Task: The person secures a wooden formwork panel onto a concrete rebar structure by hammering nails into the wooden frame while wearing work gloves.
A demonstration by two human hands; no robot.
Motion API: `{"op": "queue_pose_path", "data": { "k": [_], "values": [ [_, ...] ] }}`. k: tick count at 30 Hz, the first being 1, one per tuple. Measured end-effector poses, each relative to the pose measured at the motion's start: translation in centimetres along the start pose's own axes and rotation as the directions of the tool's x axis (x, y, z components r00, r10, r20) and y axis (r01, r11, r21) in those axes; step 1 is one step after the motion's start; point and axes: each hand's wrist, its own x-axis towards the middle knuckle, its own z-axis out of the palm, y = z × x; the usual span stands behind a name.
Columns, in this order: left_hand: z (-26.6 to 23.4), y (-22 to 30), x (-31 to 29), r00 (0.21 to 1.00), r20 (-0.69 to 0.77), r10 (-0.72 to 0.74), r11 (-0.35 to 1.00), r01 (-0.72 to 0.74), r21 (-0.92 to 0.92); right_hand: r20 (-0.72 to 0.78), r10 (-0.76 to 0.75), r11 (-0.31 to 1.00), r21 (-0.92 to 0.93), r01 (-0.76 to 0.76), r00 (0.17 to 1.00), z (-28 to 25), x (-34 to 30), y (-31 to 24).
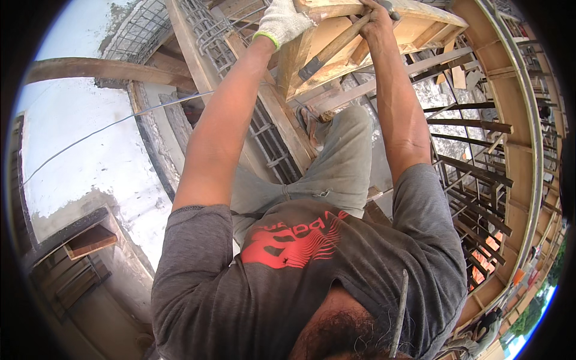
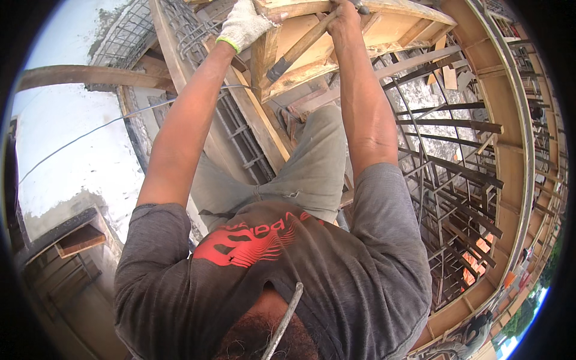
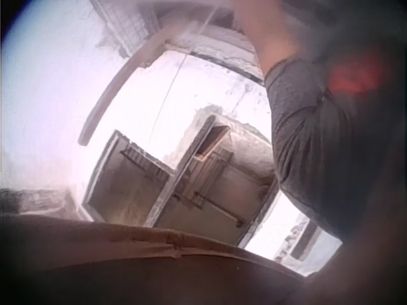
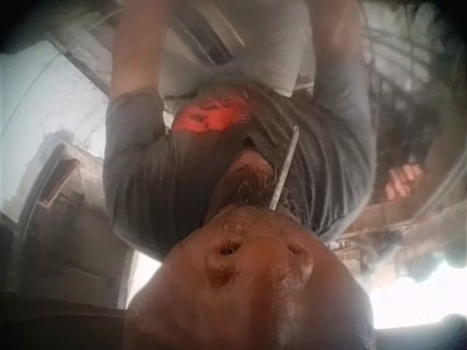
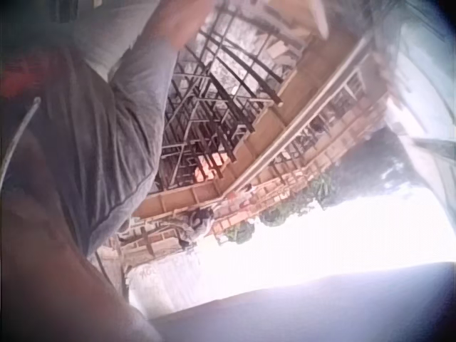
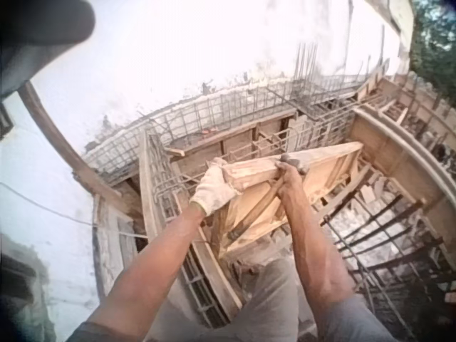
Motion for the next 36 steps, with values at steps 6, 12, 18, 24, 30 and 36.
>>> {"op": "queue_pose_path", "data": {
  "k": [6,12,18,24,30,36],
  "values": [
    [-1.8,-2.7,-2.7,0.959,-0.015,0.281,0.693,-0.192,0.695,0.01,0.083,0.996,-0.041,-0.083,0.996,-4.4,3.3,0.0],
    [-9.0,-7.4,-14.0,0.891,-0.327,-0.315,-0.114,0.307,0.945,-0.009,0.068,0.997,-0.046,-0.068,0.998,-1.2,0.4,0.6],
    [-9.9,-10.1,-20.3,0.953,-0.089,-0.29,-0.1,0.062,0.993,0.007,0.074,0.997,-0.016,-0.074,0.997,-1.4,-0.3,-1.0],
    [-9.7,-4.7,-21.2,0.855,0.034,-0.518,0.001,-0.039,0.999,-0.051,0.043,0.99,-0.136,-0.05,0.998,-2.2,-1.7,-1.9],
    [-8.3,2.3,-22.7,0.794,0.321,-0.515,0.362,-0.138,0.922,-0.074,0.089,0.98,-0.17,-0.101,0.993,-0.3,-4.7,-3.1],
    [-10.3,6.3,-28.7,0.782,0.301,-0.545,0.382,-0.088,0.92,-0.174,0.099,0.977,-0.17,-0.129,0.98,-2.2,-5.5,-4.6]
  ]
}}
